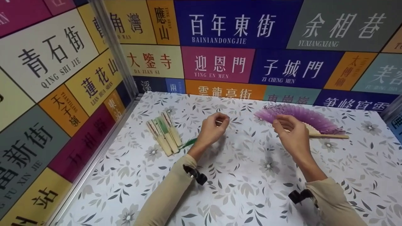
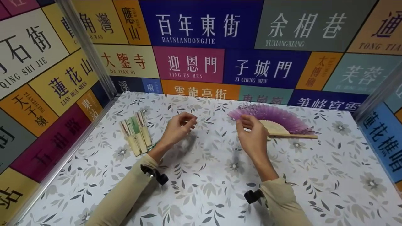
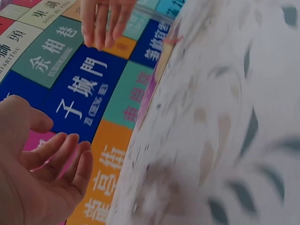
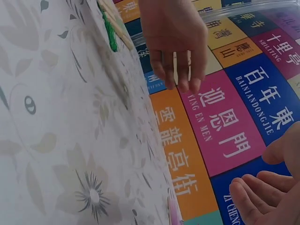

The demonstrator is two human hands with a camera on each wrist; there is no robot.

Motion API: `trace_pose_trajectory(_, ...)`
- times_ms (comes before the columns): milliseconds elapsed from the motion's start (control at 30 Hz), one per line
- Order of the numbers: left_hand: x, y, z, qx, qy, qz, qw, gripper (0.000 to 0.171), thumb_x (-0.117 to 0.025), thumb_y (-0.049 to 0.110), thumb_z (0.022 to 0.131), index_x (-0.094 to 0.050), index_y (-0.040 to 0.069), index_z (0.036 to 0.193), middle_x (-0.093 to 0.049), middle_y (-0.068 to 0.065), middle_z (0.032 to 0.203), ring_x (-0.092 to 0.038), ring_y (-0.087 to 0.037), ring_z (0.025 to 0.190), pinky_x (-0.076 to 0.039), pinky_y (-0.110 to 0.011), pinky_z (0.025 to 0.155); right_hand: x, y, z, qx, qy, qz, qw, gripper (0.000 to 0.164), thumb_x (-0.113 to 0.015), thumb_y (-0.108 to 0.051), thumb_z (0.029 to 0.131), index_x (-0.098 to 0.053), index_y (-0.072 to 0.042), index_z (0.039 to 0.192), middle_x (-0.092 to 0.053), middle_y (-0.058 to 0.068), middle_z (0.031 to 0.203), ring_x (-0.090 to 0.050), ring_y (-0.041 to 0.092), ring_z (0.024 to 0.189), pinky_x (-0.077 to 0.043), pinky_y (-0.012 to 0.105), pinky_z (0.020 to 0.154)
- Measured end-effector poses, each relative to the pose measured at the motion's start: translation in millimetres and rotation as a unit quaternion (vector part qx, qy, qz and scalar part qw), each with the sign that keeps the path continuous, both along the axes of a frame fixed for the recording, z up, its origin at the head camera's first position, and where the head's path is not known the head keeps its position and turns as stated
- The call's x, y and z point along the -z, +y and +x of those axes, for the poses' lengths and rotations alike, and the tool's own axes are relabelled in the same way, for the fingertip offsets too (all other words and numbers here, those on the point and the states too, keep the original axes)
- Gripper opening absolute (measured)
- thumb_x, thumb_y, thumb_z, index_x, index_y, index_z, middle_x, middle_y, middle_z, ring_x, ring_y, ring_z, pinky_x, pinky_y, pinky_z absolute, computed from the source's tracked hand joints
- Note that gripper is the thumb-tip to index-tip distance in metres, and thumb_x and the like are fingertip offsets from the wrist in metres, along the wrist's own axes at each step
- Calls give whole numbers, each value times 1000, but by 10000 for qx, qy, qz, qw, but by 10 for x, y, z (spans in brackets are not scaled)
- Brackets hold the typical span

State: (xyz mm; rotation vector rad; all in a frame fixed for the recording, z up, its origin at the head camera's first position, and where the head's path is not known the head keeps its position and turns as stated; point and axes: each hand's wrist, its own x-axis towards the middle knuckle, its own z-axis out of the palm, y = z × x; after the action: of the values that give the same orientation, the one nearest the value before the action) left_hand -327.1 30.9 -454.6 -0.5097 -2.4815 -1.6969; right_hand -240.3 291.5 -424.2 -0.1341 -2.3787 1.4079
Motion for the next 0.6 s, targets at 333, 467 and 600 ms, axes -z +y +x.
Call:
trace_pose_trajectory(333,108,-589,-109,-1026,594,-2081,9709,21,-62,18,97,-70,2,108,-71,-13,97,-68,-25,88,-61,-38,79,-13,-230,21,-353,-43,20,9994,37,-66,-40,97,-67,-15,126,-72,8,118,-69,10,100,-56,8,81)
trace_pose_trajectory(467,198,-798,-75,-1413,836,-2745,9475,22,-64,16,96,-70,-3,104,-69,-20,98,-68,-34,91,-61,-46,80,47,-331,29,-527,-26,-80,9986,37,-66,-38,98,-67,-14,126,-73,8,118,-70,10,100,-57,9,82)
trace_pose_trajectory(600,266,-985,-57,-1823,867,-3231,9246,23,-67,16,95,-70,-6,101,-64,-25,107,-63,-41,99,-60,-49,86,-69,-510,132,-719,-68,-177,9972,34,-64,-29,100,-66,-8,127,-72,13,118,-71,19,103,-57,8,82)
